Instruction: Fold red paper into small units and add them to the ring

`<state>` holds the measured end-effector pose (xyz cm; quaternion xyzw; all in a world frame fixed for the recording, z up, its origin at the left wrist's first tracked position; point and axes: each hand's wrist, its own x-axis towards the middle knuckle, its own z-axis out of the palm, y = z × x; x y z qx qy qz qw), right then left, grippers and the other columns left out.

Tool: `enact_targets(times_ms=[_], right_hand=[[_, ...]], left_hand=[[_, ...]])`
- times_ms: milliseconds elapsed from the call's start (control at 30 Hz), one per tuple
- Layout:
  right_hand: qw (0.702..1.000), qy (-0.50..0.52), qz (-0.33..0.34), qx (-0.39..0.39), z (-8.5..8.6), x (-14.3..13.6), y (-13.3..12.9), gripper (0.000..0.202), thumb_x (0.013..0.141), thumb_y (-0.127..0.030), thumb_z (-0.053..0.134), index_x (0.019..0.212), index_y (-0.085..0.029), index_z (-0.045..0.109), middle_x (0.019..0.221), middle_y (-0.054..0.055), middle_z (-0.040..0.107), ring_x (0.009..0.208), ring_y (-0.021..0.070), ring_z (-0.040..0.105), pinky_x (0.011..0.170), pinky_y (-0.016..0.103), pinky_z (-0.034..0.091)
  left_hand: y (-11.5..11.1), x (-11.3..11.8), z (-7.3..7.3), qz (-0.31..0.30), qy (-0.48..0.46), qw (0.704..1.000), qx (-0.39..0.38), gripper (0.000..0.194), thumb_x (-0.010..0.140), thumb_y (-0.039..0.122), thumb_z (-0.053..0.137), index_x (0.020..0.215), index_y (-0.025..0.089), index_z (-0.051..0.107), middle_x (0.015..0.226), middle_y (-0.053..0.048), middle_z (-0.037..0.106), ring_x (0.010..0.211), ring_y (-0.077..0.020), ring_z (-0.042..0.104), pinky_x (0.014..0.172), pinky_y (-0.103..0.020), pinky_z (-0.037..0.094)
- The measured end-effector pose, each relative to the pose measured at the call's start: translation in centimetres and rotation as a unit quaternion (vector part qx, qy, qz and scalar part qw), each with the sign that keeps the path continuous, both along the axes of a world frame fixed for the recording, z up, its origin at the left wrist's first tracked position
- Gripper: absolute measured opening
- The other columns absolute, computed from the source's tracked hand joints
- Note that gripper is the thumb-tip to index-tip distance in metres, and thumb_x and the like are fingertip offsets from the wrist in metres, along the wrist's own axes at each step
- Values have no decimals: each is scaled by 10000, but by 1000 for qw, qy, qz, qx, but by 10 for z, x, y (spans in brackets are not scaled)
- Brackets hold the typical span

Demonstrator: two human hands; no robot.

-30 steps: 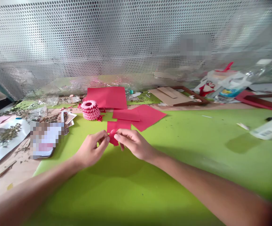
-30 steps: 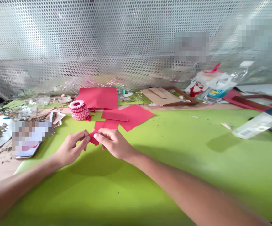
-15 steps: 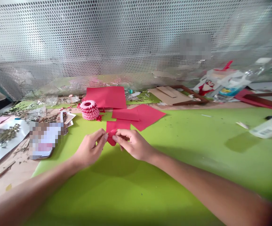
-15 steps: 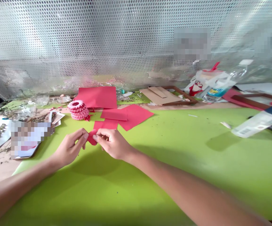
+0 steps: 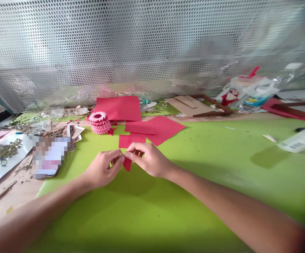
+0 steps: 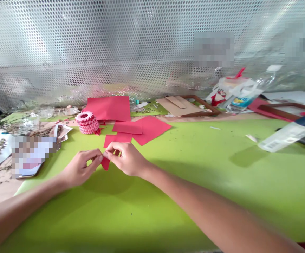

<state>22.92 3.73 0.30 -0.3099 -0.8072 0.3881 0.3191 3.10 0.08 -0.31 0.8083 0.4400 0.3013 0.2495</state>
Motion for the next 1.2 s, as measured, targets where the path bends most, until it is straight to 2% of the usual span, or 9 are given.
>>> enact_targets(times_ms=[133, 333, 500, 600, 733, 867, 967, 1100, 1200], right_hand=[[1000, -11, -1, 8, 2, 2, 0, 319, 954, -426, 554, 813, -155, 641, 663, 1, 606, 539, 92, 488, 535, 228, 380], [1000, -12, 13, -18, 10, 4, -6, 360, 942, -476, 556, 784, -158, 612, 679, 6, 593, 545, 96, 476, 495, 232, 349], [999, 16, 22, -38, 9, 5, -4, 346, 945, -469, 545, 758, -178, 530, 646, -31, 484, 532, 90, 421, 492, 234, 328], [998, -3, 36, -42, 6, 7, 2, 336, 945, -457, 546, 753, -184, 505, 646, -33, 474, 551, 97, 430, 521, 242, 344], [997, -41, 47, -35, 5, 9, 5, 334, 947, -446, 545, 744, -183, 506, 639, -27, 492, 563, 106, 445, 541, 251, 352], [997, -45, 55, -28, 4, 8, 6, 309, 945, -422, 547, 757, -177, 525, 657, -21, 511, 579, 106, 455, 546, 246, 359], [997, -57, 53, -8, 0, 7, 9, 271, 934, -392, 568, 788, -165, 575, 683, -8, 554, 609, 110, 491, 568, 243, 382], [997, -44, 35, 48, -6, 7, 11, 234, 937, -353, 572, 811, -160, 613, 702, 9, 611, 610, 112, 532, 566, 239, 403], [994, -26, 19, 108, -10, 8, 11, 193, 931, -345, 598, 882, -166, 652, 738, 23, 668, 611, 114, 570, 563, 237, 425]], left_hand=[[0, -1, 3, -10, 7, 1000, -2, 266, 962, 227, 449, 796, 151, 643, 602, 43, 504, 511, -74, 420, 522, -195, 312], [0, -1, 6, -27, 2, 1000, 10, 270, 953, 217, 460, 759, 146, 634, 604, 36, 516, 511, -71, 421, 520, -190, 319], [0, -1, 6, 9, -30, 999, 20, 264, 956, 263, 480, 769, 148, 627, 628, 13, 602, 530, -84, 503, 532, -188, 366], [2, -1, 6, 42, -53, 997, 27, 225, 937, 262, 521, 771, 153, 628, 653, 1, 652, 564, -96, 564, 536, -183, 389], [3, -1, 6, 36, -44, 998, 31, 252, 921, 244, 536, 698, 154, 612, 615, 10, 633, 540, -87, 545, 542, -183, 391], [3, 0, 4, 34, -44, 998, 10, 267, 931, 275, 517, 702, 156, 586, 605, 15, 608, 531, -86, 521, 528, -186, 381], [4, -1, 1, 42, -39, 998, -16, 292, 947, 325, 494, 719, 160, 574, 607, 18, 593, 538, -91, 508, 512, -188, 367], [7, -3, -2, 52, -38, 997, -52, 274, 945, 368, 514, 811, 167, 643, 575, 26, 586, 499, -94, 491, 489, -198, 360], [10, -6, -3, 41, -114, 987, -106, 283, 937, 405, 541, 889, 159, 671, 620, 4, 630, 510, -108, 547, 510, -213, 430]])
